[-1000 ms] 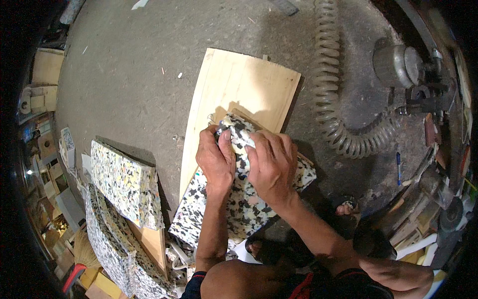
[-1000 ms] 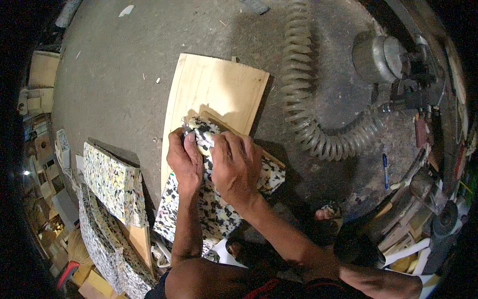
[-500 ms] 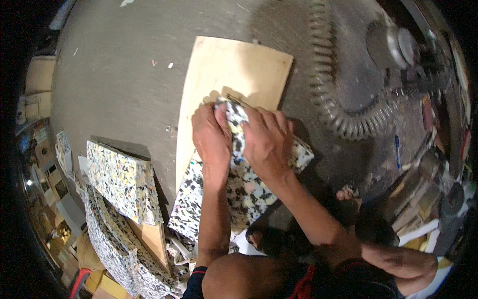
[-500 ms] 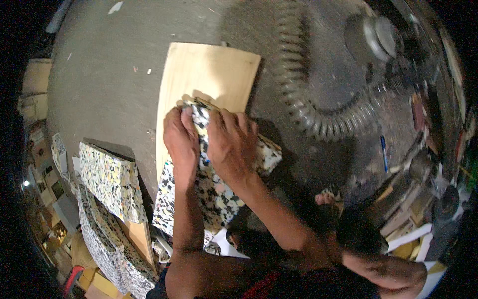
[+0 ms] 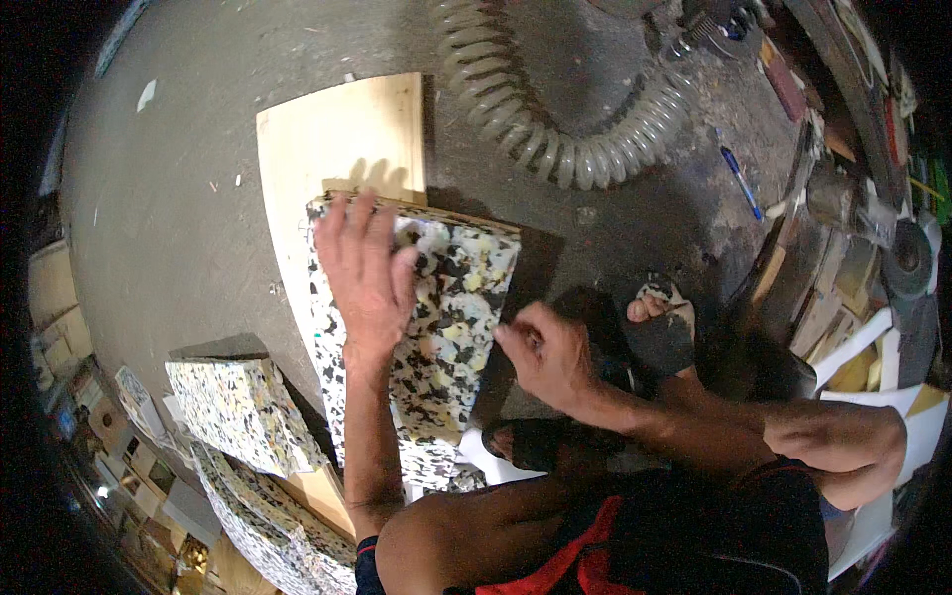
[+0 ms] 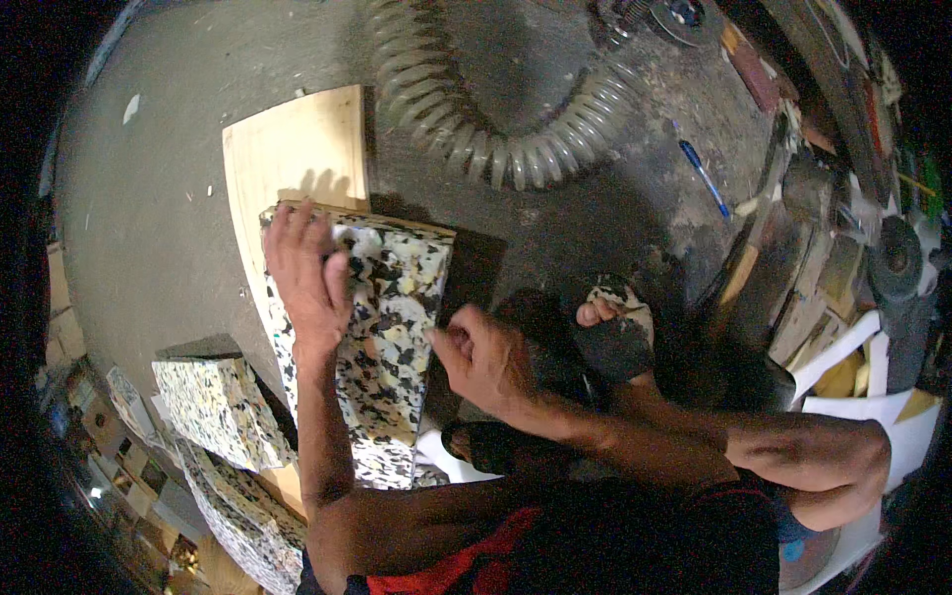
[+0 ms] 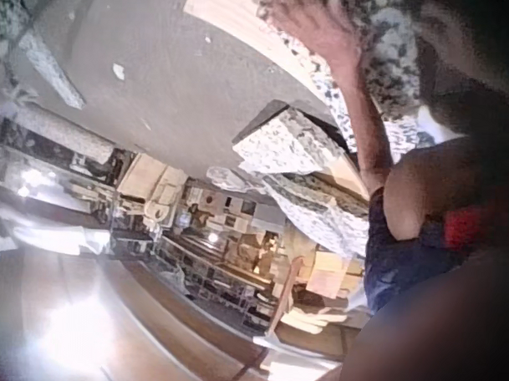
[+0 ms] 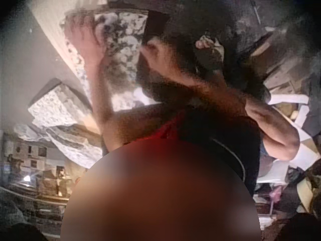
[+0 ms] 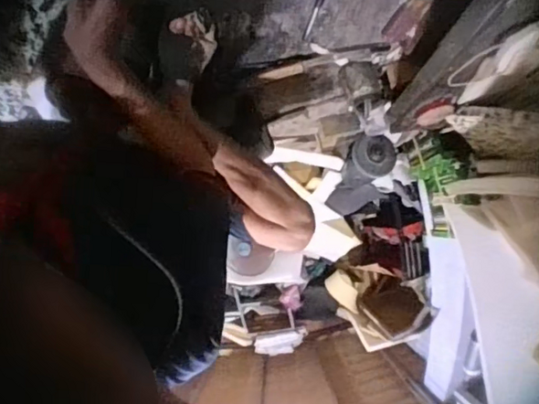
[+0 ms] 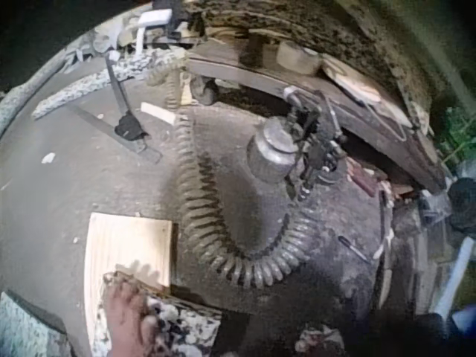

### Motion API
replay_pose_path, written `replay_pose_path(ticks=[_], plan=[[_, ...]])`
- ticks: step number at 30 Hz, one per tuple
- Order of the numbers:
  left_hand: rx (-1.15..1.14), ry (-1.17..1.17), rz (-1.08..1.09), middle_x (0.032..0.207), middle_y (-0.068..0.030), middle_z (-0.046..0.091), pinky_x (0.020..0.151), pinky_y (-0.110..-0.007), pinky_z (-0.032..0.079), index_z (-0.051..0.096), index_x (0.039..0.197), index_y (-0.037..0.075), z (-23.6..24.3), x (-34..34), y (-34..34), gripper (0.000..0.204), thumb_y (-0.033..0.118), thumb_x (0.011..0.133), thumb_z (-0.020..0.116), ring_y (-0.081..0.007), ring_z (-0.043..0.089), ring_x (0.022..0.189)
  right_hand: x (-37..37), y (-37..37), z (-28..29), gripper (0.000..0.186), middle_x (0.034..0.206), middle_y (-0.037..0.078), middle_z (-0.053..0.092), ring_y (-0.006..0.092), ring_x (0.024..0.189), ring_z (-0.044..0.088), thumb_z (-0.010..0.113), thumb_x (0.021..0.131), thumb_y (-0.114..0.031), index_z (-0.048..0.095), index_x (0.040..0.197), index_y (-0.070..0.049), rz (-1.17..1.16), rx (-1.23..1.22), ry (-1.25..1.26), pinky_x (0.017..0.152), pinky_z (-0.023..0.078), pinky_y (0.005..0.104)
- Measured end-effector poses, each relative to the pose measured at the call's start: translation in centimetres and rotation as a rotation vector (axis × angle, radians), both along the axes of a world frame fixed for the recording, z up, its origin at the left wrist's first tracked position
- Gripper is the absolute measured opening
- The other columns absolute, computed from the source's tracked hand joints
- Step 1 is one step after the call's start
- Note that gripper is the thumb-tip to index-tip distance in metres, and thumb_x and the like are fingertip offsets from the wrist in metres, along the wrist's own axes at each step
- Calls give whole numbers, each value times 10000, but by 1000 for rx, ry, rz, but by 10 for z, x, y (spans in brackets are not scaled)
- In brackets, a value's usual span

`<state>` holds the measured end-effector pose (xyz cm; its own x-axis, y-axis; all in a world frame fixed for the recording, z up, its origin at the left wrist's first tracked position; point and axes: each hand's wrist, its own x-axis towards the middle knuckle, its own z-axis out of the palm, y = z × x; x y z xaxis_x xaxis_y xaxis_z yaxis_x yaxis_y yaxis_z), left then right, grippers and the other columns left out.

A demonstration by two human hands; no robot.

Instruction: The person measures and marks a speckled composite sheet using a ruler and pen, then cuts it into smaller rectangular pieces with a hand saw. The person stacks the cut pieces and uses a spray gun to apply a coating to the edges of the stack.

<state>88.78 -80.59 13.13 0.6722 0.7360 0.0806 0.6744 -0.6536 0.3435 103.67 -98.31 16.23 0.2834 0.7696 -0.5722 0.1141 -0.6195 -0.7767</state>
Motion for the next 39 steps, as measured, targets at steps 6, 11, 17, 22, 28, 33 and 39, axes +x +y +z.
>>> replay_pose_path(ticks=[6, 11, 17, 22, 28, 33, 39], plan=[[-223, 124, -211, 1279, -142, 614, 1144, -558, 300, 649, 1199, 44, 0, 28, 4, 395, 235, 859, 707, -354, 527, 1251, -5, 24, -15, 256, 753, 104, 643, 129, 647, 618, 745, 926, -181, 570, 965, 1, -185, -111, 68, 561, 503, 301], [-277, 98, -170, 1125, -148, 660, 1074, -561, 351, 643, 1113, 9, 4, 28, 8, 329, 112, 801, 670, -379, 569, 1123, -11, 32, -2, 238, 756, 137, 638, 230, 599, 644, 742, 909, -157, 555, 966, -21, -148, 39, 31, 541, 508, 360], [-171, 132, -167, 1156, -102, 658, 1050, -536, 354, 641, 988, 57, -4, 32, 0, 262, 242, 828, 737, -320, 559, 1157, -13, 29, -11, 223, 723, 167, 611, 303, 581, 643, 726, 907, -117, 532, 950, -14, -213, 18, 7, 529, 480, 415], [-151, 279, -148, 1169, -86, 644, 1047, -536, 359, 634, 1063, 70, 2, 46, -4, 286, 288, 890, 701, -306, 543, 1182, -9, 26, -18, 242, 722, 177, 632, 298, 585, 651, 733, 903, -139, 538, 955, -7, -194, -29, 13, 546, 499, 401], [-162, 407, -228, 1019, -76, 636, 1018, -543, 380, 661, 1000, 115, -5, 58, -13, 288, 390, 976, 580, -274, 582, 1076, 17, 21, -36, 336, 812, 160, 695, 244, 696, 692, 780, 871, -236, 589, 1012, 3, -127, -172, -2, 644, 549, 383], [-219, 181, -200, 986, -78, 666, 1003, -434, 389, 723, 952, 110, -13, 51, -27, 359, 394, 1015, 513, -249, 597, 1026, 42, 18, -51, 487, 937, 147, 718, 211, 742, 679, 796, 863, -242, 608, 1226, 22, -28, -93, -62, 638, 545, 366], [-220, -43, -28, 1190, -120, 624, 1123, -564, 313, 686, 1078, 84, -18, 55, -39, 349, 401, 953, 615, -336, 517, 1259, 84, 31, -49, 435, 1073, 140, 737, 176, 866, 687, 793, 866, -222, 682, 1201, 32, 155, -130, 67, 788, 549, 312]])
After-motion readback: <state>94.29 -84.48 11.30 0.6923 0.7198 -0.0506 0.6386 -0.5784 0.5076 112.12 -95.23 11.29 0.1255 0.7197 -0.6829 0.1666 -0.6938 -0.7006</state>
